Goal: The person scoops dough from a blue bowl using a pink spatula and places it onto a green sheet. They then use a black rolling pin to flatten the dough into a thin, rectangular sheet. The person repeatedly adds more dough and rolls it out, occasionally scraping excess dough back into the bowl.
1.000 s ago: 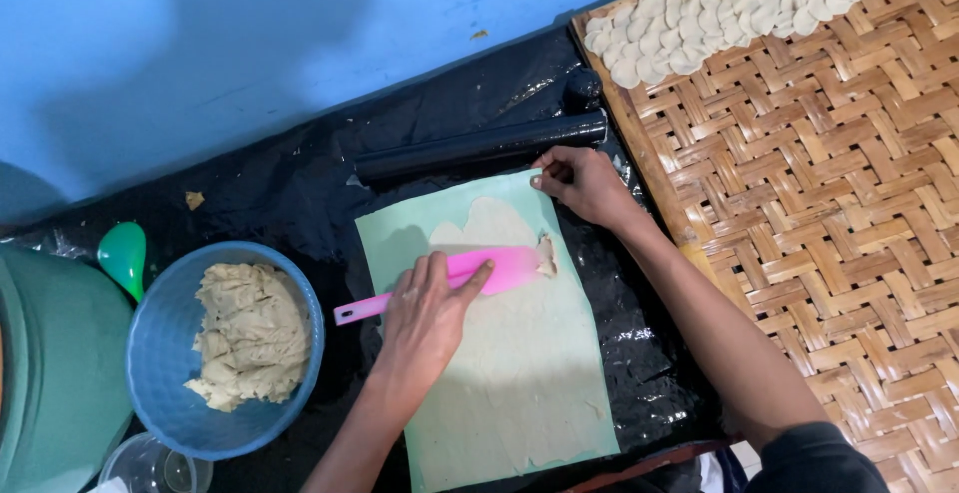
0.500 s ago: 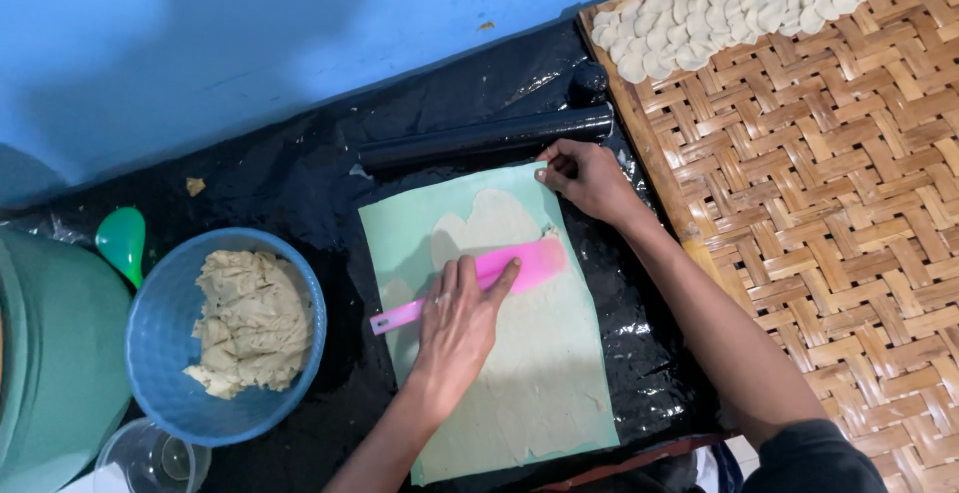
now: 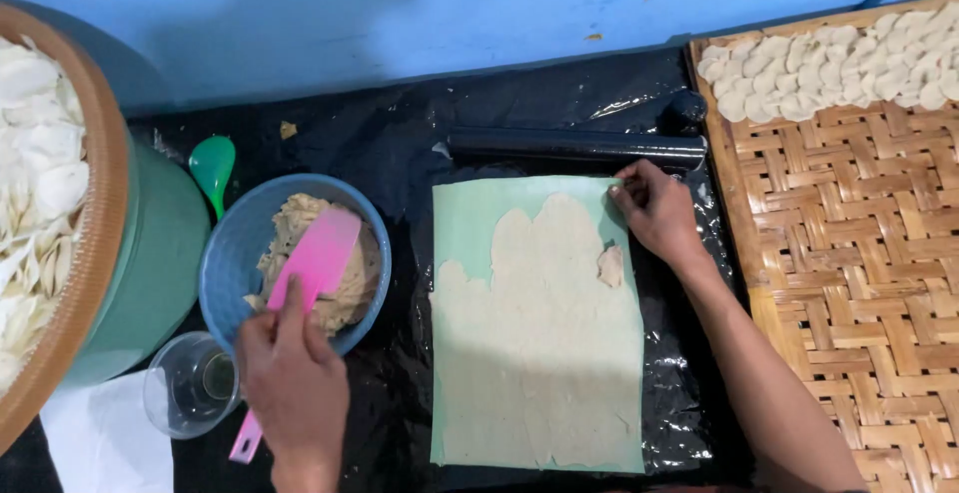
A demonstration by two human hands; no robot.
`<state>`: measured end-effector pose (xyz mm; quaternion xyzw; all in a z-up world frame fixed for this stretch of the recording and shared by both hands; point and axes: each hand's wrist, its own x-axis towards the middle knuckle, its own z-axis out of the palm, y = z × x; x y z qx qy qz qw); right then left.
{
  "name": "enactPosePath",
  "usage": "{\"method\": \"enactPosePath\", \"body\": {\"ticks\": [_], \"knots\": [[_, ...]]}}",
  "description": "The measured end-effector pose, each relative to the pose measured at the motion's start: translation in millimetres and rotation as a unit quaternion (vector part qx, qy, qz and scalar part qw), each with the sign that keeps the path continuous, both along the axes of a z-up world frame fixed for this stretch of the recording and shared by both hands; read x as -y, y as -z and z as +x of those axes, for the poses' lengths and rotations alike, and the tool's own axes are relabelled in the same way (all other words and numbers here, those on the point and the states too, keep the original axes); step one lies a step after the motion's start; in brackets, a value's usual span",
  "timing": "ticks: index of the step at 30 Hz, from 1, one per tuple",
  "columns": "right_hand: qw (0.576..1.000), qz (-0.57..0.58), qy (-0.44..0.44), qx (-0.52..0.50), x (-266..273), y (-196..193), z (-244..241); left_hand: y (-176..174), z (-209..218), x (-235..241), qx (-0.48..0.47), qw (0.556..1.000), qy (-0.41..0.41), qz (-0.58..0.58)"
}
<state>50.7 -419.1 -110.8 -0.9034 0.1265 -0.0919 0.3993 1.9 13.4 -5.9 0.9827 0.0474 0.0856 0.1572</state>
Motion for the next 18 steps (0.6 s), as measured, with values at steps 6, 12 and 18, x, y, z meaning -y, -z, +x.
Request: {"method": "enactPosePath", "body": {"ticks": [6,12,18], "knots": [[0.986,-0.165,0.011,0.031,-11,-60,-13,12,5,-4,0.045,0.996,0.025,0.075],[0.935,-0.333,-0.108,0.052,49,-33,17,-13,-2,58,0.164,0.982,0.088,-0.04],[0.929,-0.354,-0.099,-0.035,38,-64,-6,-32,-1,113,0.137,0.961,0.22,-0.096]]}}
